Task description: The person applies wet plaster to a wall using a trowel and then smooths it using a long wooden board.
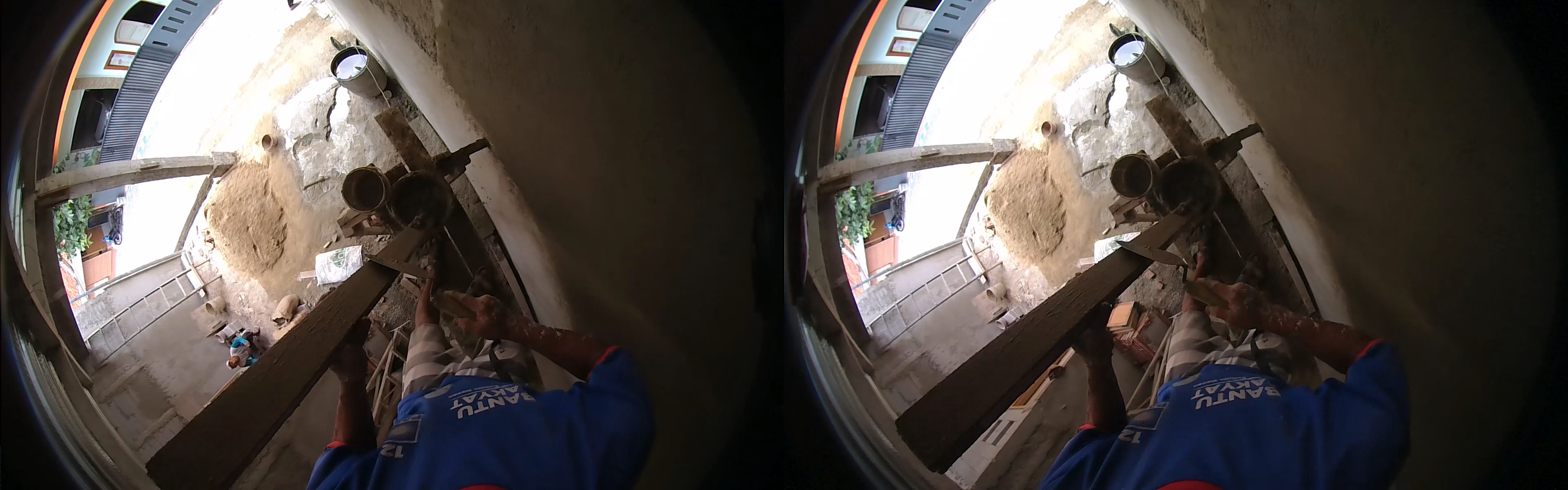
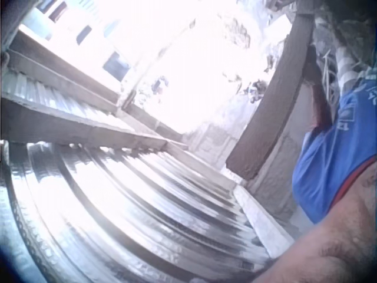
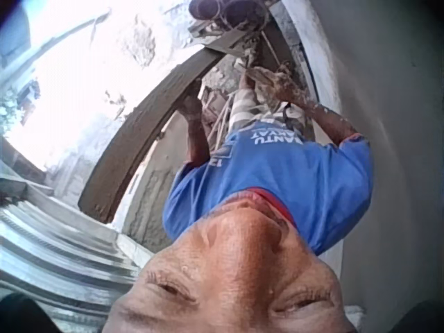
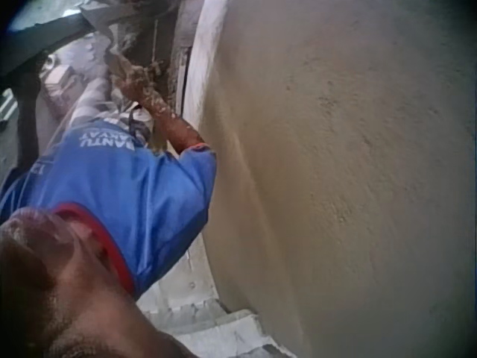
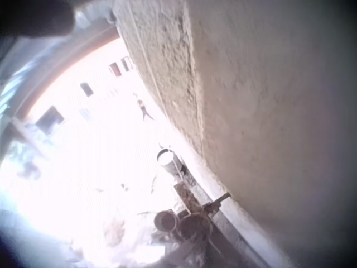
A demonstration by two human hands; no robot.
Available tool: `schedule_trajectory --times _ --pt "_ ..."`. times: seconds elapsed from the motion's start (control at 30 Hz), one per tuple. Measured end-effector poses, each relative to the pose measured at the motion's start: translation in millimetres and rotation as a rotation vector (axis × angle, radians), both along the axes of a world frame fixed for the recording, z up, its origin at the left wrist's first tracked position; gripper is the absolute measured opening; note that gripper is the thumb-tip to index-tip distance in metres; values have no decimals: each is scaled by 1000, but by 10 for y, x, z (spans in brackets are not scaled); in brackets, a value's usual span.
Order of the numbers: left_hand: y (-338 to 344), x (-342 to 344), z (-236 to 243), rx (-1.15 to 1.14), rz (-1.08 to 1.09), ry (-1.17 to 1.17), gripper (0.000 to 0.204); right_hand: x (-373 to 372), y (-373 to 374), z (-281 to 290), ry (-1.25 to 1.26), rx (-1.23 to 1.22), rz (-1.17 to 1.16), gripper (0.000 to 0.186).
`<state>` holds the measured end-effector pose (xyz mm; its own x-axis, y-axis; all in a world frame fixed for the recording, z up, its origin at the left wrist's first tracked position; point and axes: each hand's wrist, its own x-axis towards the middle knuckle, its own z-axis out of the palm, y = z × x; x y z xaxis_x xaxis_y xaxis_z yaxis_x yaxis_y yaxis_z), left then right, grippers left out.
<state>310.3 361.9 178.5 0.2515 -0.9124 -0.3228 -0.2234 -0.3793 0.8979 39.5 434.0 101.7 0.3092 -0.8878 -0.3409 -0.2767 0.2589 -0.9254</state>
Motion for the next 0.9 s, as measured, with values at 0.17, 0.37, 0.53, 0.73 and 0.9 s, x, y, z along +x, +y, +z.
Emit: schedule_trajectory --times 0.17,0.37,0.53,0.73,0.9 --pt "268 485 734 -182 -5 -421 35 109 -63 -1086 233 32 -59 55" --pt "147 610 999 -491 108 -518 45 227 -427 -3208 441 175 -139 53" --pt "61 620 1027 -480 65 -473 47 294 -727 -3065 495 257 -274 53" --pt "-27 652 1068 -448 13 -431 49 198 -191 -1996 76 42 -206 58" --pt "-201 599 1107 -452 -86 -383 51 49 -436 -3214 279 194 -305 57"
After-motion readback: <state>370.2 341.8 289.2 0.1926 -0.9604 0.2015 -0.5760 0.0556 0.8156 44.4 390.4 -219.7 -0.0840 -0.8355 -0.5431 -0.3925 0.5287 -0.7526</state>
